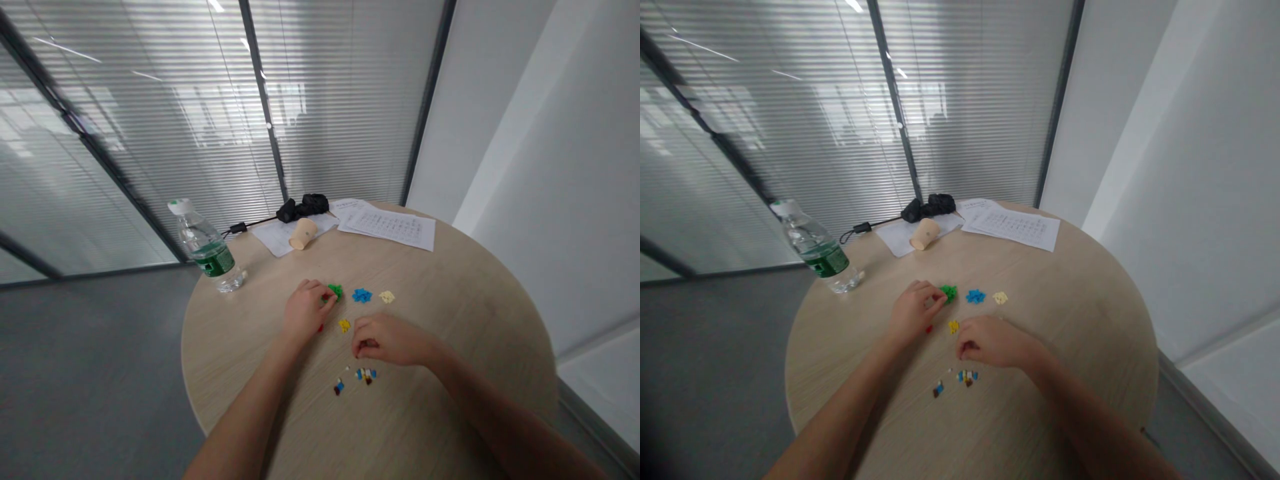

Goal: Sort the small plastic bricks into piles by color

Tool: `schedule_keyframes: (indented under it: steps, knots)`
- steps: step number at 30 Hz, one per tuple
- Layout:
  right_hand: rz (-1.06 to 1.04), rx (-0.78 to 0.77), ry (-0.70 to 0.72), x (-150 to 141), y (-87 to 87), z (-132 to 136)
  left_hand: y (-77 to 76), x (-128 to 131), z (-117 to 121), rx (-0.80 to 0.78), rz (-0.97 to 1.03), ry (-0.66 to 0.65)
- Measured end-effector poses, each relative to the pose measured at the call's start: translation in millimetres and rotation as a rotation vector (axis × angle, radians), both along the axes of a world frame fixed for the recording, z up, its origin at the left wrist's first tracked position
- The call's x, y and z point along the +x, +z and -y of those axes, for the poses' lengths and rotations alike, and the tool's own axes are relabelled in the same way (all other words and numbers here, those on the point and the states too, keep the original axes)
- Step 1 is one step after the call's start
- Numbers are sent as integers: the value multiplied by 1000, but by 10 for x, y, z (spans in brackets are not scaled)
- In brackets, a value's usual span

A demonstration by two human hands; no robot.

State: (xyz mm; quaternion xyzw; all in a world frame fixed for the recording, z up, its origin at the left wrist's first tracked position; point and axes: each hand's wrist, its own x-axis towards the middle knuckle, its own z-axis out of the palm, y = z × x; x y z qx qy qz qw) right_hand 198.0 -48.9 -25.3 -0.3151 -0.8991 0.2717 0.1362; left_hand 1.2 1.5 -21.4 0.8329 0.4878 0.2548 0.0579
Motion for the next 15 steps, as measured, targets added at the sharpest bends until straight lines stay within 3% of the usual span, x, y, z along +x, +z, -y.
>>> schedule_keyframes:
  steps: [3, 9, 15]
  knots:
    - [-7, 42, -45, 11, 3, -6, 11, 10, 9, -53, 88, -61]
    - [-202, 197, -275, 72, 80, -46, 66, 81, 80, -309, 233, -371]
    - [-285, 338, -343, 83, 119, -43, 103, 117, 125, -384, 339, -430]
